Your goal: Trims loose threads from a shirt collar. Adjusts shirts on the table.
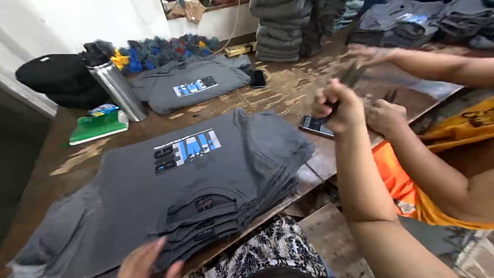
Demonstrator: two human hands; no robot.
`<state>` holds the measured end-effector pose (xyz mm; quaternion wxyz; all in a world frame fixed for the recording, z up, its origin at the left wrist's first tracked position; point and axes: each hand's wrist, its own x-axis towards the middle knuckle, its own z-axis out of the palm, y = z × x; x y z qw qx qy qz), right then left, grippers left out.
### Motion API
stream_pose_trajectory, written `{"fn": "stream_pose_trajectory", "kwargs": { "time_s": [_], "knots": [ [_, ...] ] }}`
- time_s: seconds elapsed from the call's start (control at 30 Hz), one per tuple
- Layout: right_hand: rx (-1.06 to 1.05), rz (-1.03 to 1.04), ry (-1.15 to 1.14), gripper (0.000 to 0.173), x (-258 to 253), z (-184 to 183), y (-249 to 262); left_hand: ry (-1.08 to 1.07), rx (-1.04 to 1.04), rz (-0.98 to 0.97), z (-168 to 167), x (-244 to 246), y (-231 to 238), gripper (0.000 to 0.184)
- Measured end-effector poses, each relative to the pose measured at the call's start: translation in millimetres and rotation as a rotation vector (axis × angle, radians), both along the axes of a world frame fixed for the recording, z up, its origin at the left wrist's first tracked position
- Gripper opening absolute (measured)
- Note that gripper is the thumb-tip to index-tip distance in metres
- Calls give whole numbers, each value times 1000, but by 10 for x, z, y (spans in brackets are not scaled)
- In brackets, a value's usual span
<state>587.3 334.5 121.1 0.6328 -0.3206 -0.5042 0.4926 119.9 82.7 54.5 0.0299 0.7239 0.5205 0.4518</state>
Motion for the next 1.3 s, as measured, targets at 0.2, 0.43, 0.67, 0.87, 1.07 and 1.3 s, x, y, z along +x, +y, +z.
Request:
{"fn": "stream_pose_trajectory", "kwargs": {
  "time_s": [0.2, 0.43, 0.67, 0.87, 1.07, 1.3],
  "knots": [
    [171, 130, -637, 28, -1342, -758, -988, 448, -326, -63, -133, 1170, 807, 88],
    [540, 13, -444, 45, -1330, -1218, -749, 437, -169, -118, -225, 1267, 868, 88],
    [660, -130, -447, 33, -1405, -1028, -1342, -634, -320, -315, -206, 1480, 827, 30],
    [676, -177, -742, 34, -1669, -1044, -1381, -993, -307, -309, -182, 1472, 863, 24],
    [774, -202, -778, 28, -1724, -1033, -1364, -943, -233, -466, -317, 1425, 760, 46],
    [789, -277, -812, 13, -1717, -1043, -1325, -680, -209, -499, -349, 1411, 744, 45]
  ]
}}
